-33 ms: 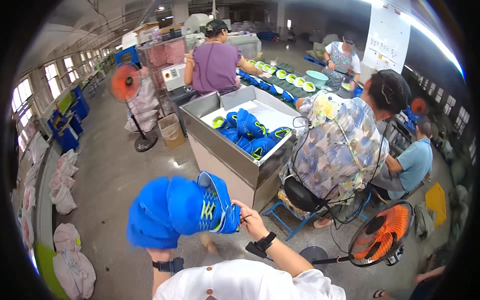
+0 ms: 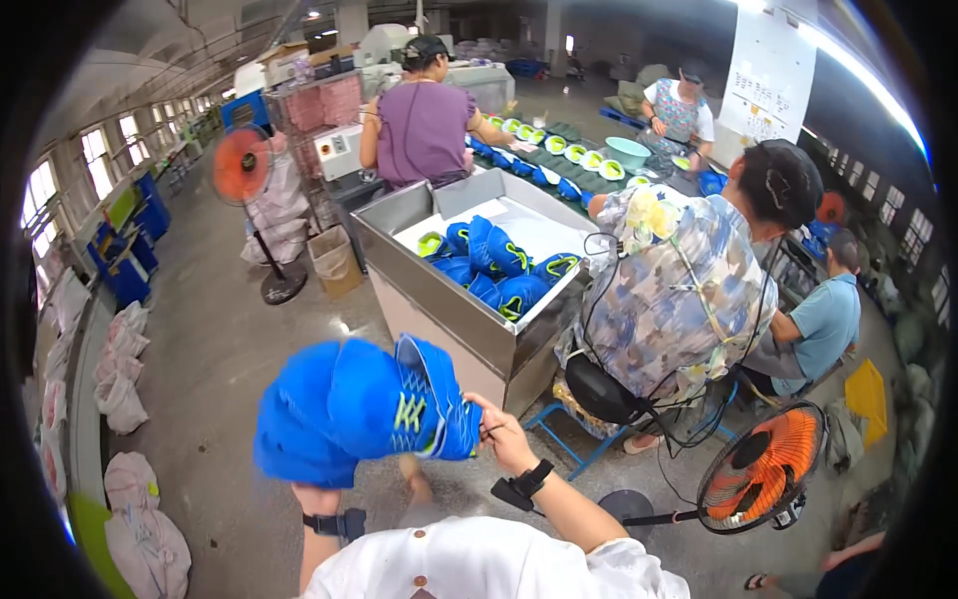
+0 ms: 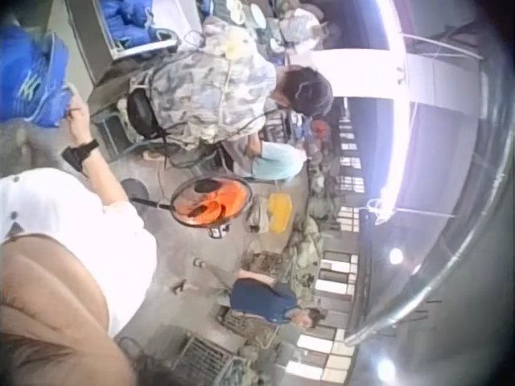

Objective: The recorder takes stacks of blue and yellow shoe uppers from a bag, organizes them on a table, and ties them together with an orange cord.

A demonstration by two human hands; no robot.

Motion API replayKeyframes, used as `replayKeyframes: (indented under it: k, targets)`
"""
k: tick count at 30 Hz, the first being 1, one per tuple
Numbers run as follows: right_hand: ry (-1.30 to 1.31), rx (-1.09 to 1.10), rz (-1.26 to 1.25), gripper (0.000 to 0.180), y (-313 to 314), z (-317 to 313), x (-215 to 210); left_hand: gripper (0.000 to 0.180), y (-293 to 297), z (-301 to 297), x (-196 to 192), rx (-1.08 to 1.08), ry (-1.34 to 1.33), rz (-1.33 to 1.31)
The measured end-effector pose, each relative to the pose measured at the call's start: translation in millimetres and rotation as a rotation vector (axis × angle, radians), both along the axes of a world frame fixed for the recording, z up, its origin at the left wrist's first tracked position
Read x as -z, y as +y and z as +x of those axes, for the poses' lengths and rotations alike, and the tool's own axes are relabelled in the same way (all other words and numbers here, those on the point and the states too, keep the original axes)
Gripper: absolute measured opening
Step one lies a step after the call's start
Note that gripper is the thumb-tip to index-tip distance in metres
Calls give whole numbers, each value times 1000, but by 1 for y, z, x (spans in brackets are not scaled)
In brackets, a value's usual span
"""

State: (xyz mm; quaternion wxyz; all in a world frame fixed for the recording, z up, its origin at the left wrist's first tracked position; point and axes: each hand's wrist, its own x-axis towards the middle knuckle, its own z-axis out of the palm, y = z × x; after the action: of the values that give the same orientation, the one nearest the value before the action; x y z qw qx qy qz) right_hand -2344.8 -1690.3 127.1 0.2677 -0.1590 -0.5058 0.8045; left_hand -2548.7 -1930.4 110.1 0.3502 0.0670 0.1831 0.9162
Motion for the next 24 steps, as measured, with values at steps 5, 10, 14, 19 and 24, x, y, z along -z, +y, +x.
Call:
replayKeyframes:
  k: [5, 10, 14, 19, 24]
  targets:
    - [4, 258, 111, 46, 84, -73, -29, 50, 159, -154, -8, 206, 101, -14]
    - [-458, 553, 703, 32, 206, -143, -37, 36, 368, -299, -51, 302, 576, -161]
    - [-1252, 400, 1355, 26, 251, -188, -33, 27, 486, -397, -29, 146, 1541, -602]
    - [-1374, 473, 1260, 28, 256, -208, -3, 26, 541, -428, 15, 49, 2309, -969]
    - [-1439, 378, 1100, 25, 235, -212, -26, 24, 517, -427, -5, -114, 2008, -713]
